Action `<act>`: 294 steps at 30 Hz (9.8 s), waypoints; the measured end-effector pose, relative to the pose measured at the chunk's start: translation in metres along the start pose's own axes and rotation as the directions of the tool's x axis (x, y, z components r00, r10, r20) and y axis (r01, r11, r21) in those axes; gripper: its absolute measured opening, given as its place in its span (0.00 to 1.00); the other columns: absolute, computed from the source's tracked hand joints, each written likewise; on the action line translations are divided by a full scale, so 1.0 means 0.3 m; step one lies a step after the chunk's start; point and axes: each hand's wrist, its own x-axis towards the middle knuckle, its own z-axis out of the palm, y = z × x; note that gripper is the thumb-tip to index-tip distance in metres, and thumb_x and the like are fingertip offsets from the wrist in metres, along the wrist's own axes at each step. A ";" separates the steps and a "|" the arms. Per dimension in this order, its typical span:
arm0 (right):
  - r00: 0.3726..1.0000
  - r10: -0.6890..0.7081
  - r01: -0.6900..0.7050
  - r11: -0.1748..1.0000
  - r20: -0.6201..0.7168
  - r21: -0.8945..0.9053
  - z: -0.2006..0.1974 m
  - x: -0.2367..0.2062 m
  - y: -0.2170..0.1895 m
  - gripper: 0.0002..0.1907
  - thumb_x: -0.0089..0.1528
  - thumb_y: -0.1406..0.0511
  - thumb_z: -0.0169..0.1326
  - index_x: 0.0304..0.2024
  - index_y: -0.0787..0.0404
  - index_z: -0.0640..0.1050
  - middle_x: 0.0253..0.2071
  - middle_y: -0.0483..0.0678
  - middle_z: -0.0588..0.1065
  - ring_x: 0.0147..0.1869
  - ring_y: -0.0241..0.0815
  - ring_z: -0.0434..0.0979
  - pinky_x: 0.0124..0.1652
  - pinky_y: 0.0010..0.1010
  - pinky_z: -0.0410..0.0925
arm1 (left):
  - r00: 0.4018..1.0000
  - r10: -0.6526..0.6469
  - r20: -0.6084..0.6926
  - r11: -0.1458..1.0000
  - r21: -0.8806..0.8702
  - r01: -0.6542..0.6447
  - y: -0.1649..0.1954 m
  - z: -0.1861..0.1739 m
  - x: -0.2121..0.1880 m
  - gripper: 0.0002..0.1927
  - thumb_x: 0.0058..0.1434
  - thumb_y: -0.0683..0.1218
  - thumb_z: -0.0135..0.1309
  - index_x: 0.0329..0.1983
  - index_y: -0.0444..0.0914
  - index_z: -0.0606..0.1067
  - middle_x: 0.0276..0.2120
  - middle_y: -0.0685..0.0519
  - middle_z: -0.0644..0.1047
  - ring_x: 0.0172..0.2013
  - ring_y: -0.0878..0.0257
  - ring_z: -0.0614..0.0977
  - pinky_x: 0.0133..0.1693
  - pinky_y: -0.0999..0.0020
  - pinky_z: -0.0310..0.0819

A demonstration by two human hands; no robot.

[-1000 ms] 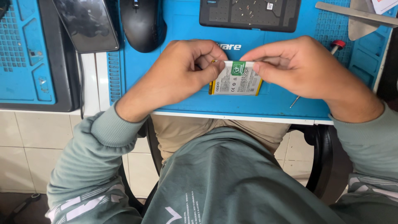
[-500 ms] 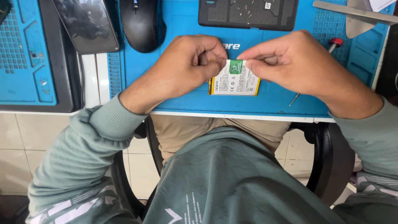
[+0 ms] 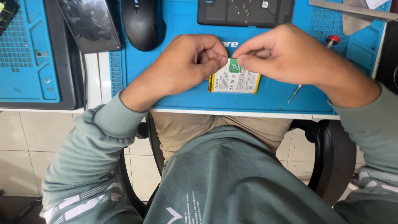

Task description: The person works on a disassembled smartphone on a blue repair mat, using tweezers to pry and lift the battery out of the phone body, then sprays contact cleaner onto the phone and wipes the battery compartment. They then take a new replacement battery, peel its backing, apply adhesive strips to it, and press the strips down on the mat.

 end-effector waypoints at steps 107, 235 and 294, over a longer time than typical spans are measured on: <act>0.954 -0.175 0.273 0.840 -0.243 0.468 -0.022 -0.051 -0.072 0.18 0.70 0.67 0.52 0.61 0.69 0.73 0.46 0.49 0.80 0.42 0.29 0.79 0.35 0.20 0.72 | 0.943 0.041 -0.331 0.930 -0.333 -0.158 0.073 0.064 -0.086 0.18 0.78 0.43 0.51 0.67 0.31 0.68 0.48 0.50 0.80 0.43 0.69 0.83 0.44 0.76 0.80; 0.986 -0.165 0.163 0.884 -0.035 0.438 0.028 -0.030 -0.017 0.27 0.65 0.72 0.57 0.65 0.67 0.63 0.53 0.52 0.79 0.56 0.34 0.80 0.54 0.27 0.75 | 0.963 0.005 -0.270 0.948 -0.307 -0.091 0.040 -0.010 -0.123 0.16 0.75 0.36 0.50 0.64 0.34 0.67 0.46 0.56 0.79 0.39 0.75 0.74 0.41 0.79 0.71; 0.749 -0.653 0.496 0.443 0.110 -0.747 0.028 -0.056 -0.033 0.20 0.58 0.65 0.63 0.53 0.61 0.81 0.57 0.47 0.76 0.67 0.51 0.71 0.63 0.50 0.65 | 0.920 0.370 -0.131 0.635 0.758 -0.148 -0.016 0.020 -0.215 0.23 0.64 0.43 0.58 0.62 0.32 0.72 0.65 0.45 0.69 0.67 0.46 0.68 0.62 0.51 0.66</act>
